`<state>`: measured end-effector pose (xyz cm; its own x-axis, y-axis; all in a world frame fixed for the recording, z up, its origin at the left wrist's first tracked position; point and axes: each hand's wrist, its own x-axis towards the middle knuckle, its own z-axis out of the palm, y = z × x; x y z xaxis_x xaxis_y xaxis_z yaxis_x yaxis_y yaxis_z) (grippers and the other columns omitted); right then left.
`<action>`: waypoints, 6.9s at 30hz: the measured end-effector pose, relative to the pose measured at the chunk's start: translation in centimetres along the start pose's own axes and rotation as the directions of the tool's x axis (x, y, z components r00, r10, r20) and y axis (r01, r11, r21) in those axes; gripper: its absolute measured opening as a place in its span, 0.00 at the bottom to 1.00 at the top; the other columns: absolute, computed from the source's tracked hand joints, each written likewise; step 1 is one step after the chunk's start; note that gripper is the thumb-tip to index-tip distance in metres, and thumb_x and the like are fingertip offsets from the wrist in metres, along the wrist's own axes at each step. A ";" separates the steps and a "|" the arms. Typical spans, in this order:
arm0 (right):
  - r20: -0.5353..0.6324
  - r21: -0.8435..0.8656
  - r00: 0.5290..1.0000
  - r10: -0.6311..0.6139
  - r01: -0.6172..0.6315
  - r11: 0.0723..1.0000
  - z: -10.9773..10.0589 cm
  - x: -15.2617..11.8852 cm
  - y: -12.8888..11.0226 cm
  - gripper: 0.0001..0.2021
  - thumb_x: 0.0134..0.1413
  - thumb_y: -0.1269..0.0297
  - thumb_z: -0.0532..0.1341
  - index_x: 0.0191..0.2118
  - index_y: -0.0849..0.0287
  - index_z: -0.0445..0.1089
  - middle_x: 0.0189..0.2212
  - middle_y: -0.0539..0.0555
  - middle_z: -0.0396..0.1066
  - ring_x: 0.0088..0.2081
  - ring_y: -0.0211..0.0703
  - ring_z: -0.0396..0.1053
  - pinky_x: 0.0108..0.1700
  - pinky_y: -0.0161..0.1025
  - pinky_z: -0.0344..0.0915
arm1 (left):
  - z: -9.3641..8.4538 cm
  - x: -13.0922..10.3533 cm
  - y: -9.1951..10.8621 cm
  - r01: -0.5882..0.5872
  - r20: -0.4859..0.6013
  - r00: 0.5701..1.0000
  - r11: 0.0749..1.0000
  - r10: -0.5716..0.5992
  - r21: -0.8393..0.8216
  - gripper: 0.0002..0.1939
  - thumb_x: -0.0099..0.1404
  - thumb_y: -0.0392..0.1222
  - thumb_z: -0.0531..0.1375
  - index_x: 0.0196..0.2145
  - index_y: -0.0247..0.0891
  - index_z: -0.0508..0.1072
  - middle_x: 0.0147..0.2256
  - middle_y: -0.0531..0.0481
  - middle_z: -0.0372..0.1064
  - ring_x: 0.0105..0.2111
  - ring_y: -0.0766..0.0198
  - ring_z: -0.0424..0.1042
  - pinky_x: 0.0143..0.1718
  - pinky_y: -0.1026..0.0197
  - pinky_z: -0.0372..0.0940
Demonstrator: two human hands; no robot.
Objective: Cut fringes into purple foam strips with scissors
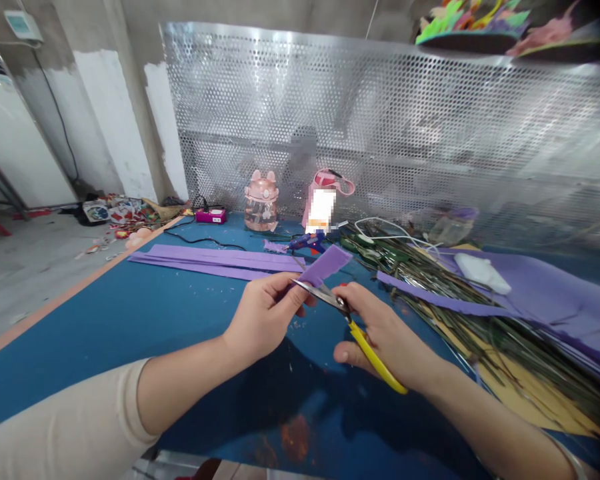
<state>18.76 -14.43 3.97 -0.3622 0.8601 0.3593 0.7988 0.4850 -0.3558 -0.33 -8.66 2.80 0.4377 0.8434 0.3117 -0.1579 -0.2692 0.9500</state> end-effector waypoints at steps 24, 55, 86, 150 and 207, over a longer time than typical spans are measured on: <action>-0.066 0.014 0.998 0.016 -0.015 1.000 0.0 -0.3 0.5 0.29 0.48 0.34 0.51 0.32 0.59 0.66 0.21 0.47 0.54 0.22 0.36 0.49 0.23 0.33 0.50 | 0.0 -0.4 0.3 -0.006 0.060 0.998 0.999 0.003 0.054 0.12 0.63 0.46 0.55 0.31 0.35 0.73 0.27 0.52 0.71 0.24 0.72 0.65 0.27 0.68 0.61; -0.091 0.197 0.983 0.157 -0.137 0.971 -0.4 0.2 2.8 0.27 0.52 0.39 0.51 0.37 0.62 0.67 0.20 0.47 0.57 0.21 0.35 0.52 0.22 0.32 0.52 | -0.1 1.7 3.1 -0.114 0.105 0.993 0.547 0.048 0.829 0.21 0.64 0.53 0.51 0.49 0.37 0.67 0.39 0.43 0.73 0.37 0.55 0.70 0.36 0.57 0.60; 0.194 0.014 0.981 0.020 -0.024 1.000 -2.5 3.7 0.2 0.29 0.40 0.44 0.65 0.45 0.60 0.67 0.38 0.56 0.68 0.37 0.49 0.67 0.38 0.42 0.66 | -0.2 1.2 -0.9 0.032 -0.104 0.994 0.999 -0.030 0.019 0.14 0.63 0.50 0.54 0.29 0.36 0.65 0.22 0.56 0.64 0.18 0.72 0.62 0.21 0.68 0.57; -0.048 -0.032 0.995 -0.082 0.080 0.996 -0.4 2.6 1.4 0.24 0.52 0.39 0.54 0.28 0.60 0.63 0.20 0.44 0.51 0.21 0.34 0.47 0.22 0.31 0.47 | -0.1 0.6 -0.1 0.023 -0.005 1.000 0.999 -0.023 0.023 0.11 0.64 0.47 0.54 0.30 0.36 0.66 0.25 0.53 0.67 0.23 0.70 0.66 0.25 0.67 0.59; -0.091 -0.134 0.995 -0.046 0.034 0.990 -1.1 2.8 1.3 0.21 0.52 0.42 0.57 0.28 0.58 0.63 0.20 0.47 0.58 0.22 0.36 0.55 0.23 0.32 0.52 | -0.2 0.8 -0.1 0.031 -0.022 0.999 0.999 -0.031 0.028 0.13 0.62 0.49 0.55 0.33 0.35 0.68 0.25 0.52 0.67 0.21 0.71 0.64 0.22 0.68 0.57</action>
<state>19.31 -11.62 5.50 -0.3531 0.8187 0.4527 0.8435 0.4880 -0.2246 -0.18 -7.84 2.94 0.4229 0.8612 0.2819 -0.1195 -0.2554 0.9594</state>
